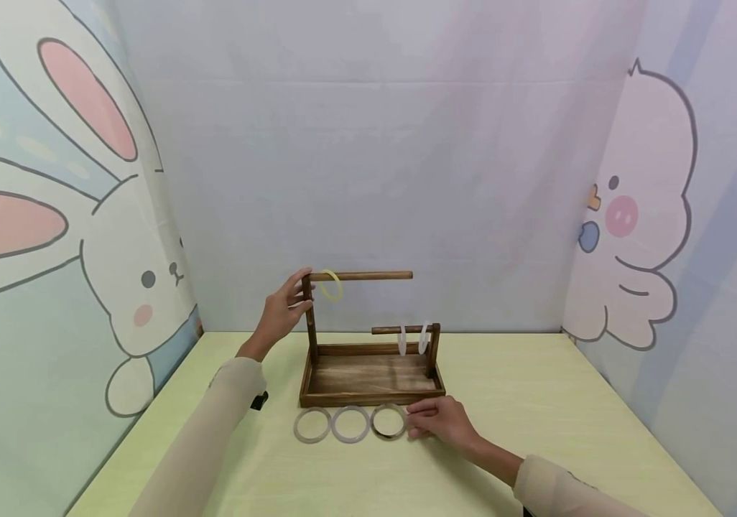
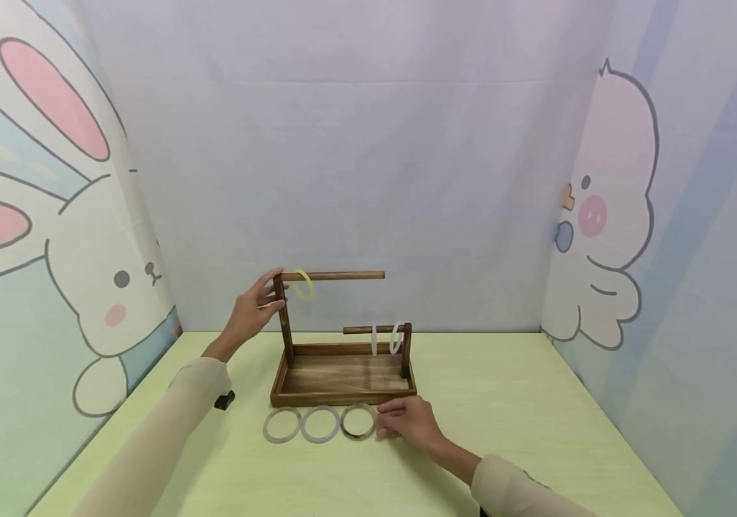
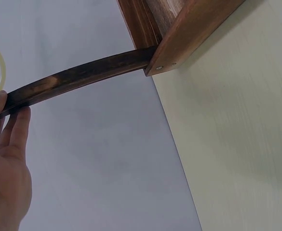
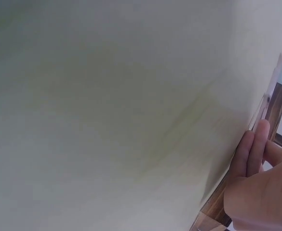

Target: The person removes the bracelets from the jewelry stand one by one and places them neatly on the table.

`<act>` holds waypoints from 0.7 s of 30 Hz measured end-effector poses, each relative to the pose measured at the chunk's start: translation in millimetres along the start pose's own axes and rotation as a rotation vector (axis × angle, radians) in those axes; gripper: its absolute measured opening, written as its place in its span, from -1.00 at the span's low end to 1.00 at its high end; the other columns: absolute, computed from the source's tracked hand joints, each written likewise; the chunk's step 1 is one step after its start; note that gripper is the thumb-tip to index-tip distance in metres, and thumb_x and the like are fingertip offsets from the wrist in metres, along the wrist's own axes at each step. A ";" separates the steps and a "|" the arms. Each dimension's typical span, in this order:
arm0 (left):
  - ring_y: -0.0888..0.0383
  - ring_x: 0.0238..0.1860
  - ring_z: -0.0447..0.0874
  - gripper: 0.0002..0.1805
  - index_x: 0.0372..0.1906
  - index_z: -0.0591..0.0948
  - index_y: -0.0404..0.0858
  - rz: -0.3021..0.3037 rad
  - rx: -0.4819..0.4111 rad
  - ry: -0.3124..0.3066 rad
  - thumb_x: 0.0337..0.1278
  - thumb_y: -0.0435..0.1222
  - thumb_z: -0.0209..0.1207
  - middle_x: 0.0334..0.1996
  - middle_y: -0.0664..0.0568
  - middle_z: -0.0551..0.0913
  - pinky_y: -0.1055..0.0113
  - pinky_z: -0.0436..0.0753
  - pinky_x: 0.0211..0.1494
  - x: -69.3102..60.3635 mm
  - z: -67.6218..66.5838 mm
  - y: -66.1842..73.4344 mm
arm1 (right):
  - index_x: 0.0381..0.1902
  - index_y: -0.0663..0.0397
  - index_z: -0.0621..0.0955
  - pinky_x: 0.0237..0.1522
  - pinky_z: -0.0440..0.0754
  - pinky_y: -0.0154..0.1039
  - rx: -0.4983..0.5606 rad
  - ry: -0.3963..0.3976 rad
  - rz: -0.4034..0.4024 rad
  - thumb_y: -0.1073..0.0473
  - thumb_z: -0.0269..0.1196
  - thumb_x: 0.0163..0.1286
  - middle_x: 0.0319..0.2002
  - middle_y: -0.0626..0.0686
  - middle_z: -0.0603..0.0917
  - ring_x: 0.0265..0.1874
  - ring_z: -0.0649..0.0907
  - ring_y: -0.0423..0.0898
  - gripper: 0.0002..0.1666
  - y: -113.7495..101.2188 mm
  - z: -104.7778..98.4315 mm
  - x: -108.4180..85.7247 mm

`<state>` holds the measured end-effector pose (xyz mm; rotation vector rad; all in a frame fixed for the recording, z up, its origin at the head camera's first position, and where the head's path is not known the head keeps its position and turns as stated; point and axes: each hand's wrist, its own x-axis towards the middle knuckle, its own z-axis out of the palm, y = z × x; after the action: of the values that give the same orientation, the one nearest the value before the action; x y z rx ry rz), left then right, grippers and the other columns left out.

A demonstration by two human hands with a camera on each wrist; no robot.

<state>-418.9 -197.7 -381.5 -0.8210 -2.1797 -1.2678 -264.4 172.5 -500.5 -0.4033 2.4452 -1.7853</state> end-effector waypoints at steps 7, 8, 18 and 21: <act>-0.24 0.19 0.69 -0.13 0.58 0.32 0.14 -0.006 -0.010 -0.010 0.31 -0.58 0.27 0.23 -0.33 0.64 0.05 0.75 0.14 -0.9 -0.6 -1.6 | 0.02 0.41 0.74 -0.26 0.83 -0.26 0.022 -0.003 0.029 0.26 0.43 0.38 -0.28 0.21 0.83 -0.37 0.84 0.05 -0.66 0.0 -0.4 -0.2; -0.24 0.19 0.69 -0.13 0.58 0.32 0.14 -0.003 -0.009 -0.013 0.32 -0.58 0.26 0.23 -0.34 0.64 0.05 0.75 0.14 -0.7 -0.8 -1.7 | 0.02 0.42 0.74 -0.26 0.83 -0.26 0.024 -0.003 0.028 0.26 0.43 0.38 -0.28 0.21 0.83 -0.37 0.84 0.06 -0.65 -0.1 -0.6 -0.3; -0.25 0.18 0.70 -0.12 0.58 0.33 0.15 -0.008 -0.004 -0.011 0.31 -0.58 0.27 0.23 -0.34 0.64 0.03 0.75 0.14 0.2 -0.7 -0.8 | 0.07 0.50 0.69 -0.19 0.84 -0.18 0.043 -0.024 0.017 0.29 0.39 0.42 -0.21 0.31 0.81 -0.29 0.83 0.21 -0.62 4.1 -3.0 1.1; -0.23 0.17 0.70 -0.12 0.58 0.33 0.13 -0.005 -0.004 -0.009 0.30 -0.58 0.28 0.22 -0.36 0.64 0.04 0.75 0.13 0.2 -0.8 -0.3 | 0.09 0.51 0.67 -0.17 0.84 -0.17 0.054 -0.034 0.020 0.29 0.38 0.43 -0.19 0.33 0.80 -0.27 0.83 0.22 -0.61 4.3 -3.2 1.1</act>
<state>-419.1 -198.5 -381.2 -0.8250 -2.1876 -1.2735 -266.8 176.4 -503.4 -0.4000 2.3646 -1.8167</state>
